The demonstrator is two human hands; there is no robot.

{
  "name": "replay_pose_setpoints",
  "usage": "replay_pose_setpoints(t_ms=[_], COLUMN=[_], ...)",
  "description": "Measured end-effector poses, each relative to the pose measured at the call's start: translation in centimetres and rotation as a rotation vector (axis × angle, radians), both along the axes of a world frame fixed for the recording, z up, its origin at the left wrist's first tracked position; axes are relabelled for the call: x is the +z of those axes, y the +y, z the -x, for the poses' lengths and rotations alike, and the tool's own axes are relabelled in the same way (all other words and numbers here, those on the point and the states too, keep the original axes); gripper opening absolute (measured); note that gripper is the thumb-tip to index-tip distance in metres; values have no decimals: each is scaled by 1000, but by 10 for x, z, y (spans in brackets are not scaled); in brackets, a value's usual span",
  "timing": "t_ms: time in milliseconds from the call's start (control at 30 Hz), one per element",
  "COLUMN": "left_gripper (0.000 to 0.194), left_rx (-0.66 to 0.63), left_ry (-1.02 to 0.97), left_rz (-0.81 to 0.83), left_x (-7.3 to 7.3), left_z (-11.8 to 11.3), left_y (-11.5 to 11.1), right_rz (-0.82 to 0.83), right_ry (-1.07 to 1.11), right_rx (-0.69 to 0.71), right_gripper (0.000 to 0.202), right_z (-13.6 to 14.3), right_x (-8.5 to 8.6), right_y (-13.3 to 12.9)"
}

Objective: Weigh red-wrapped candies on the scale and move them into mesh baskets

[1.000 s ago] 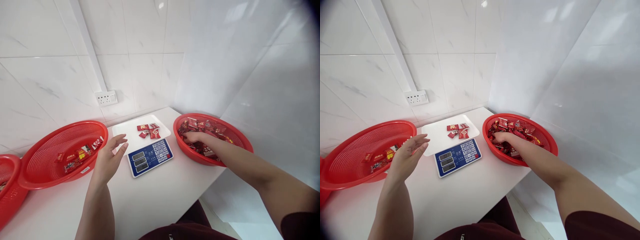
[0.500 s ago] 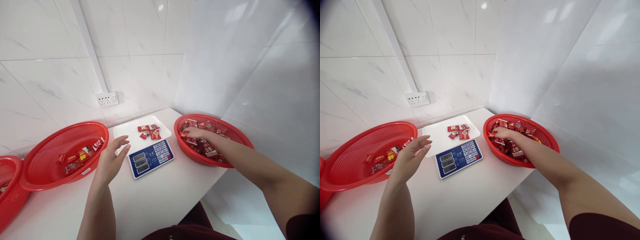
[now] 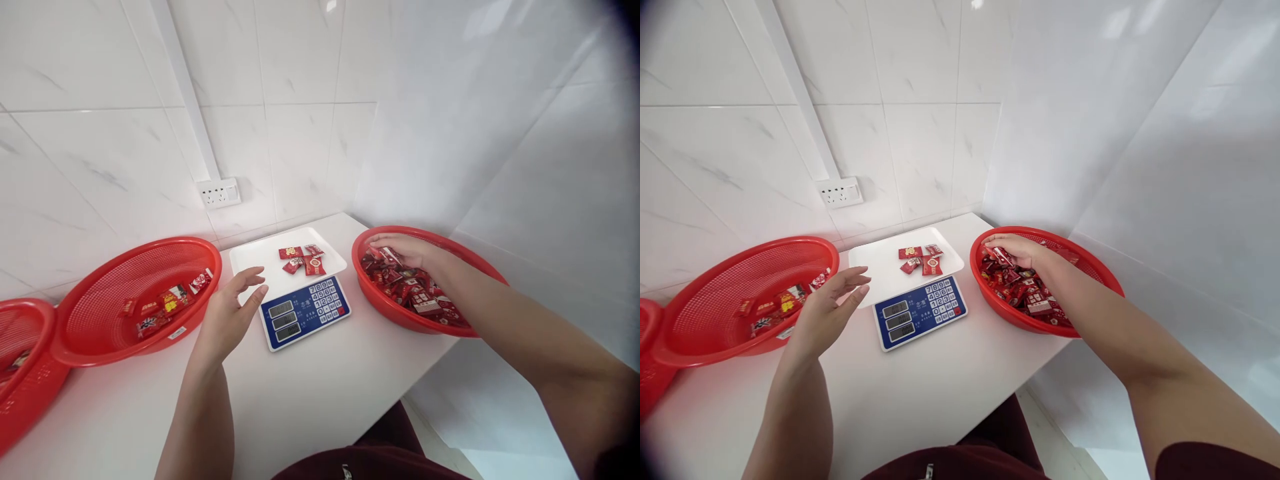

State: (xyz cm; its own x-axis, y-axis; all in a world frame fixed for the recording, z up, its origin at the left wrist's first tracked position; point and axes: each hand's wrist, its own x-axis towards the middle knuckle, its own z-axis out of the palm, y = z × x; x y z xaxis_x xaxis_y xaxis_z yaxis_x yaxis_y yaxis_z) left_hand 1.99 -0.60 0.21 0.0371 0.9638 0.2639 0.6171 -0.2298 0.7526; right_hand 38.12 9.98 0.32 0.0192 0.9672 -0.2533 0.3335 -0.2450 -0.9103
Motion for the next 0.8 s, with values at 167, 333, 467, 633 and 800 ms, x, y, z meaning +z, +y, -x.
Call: replay_pose_setpoints(t_ms=[167, 333, 467, 633, 800], left_gripper=[41, 39, 38, 35, 30], left_rx=[-17, -26, -20, 7, 45], left_ry=[0, -10, -20, -78, -145], left_rz=[-6, -35, -73, -136, -191], left_x=[0, 0, -1, -1, 0], left_z=[-2, 0, 5, 9, 10], left_y=[-2, -4, -3, -2, 0], right_rz=[79, 8, -105, -142, -142], right_ry=[156, 36, -142, -117, -13], right_rx=[63, 204, 148, 59, 59], right_gripper=[12, 26, 33, 12, 21], right_z=[52, 103, 113, 94, 66], right_x=[5, 7, 6, -1, -19], right_y=[19, 37, 36, 6, -35])
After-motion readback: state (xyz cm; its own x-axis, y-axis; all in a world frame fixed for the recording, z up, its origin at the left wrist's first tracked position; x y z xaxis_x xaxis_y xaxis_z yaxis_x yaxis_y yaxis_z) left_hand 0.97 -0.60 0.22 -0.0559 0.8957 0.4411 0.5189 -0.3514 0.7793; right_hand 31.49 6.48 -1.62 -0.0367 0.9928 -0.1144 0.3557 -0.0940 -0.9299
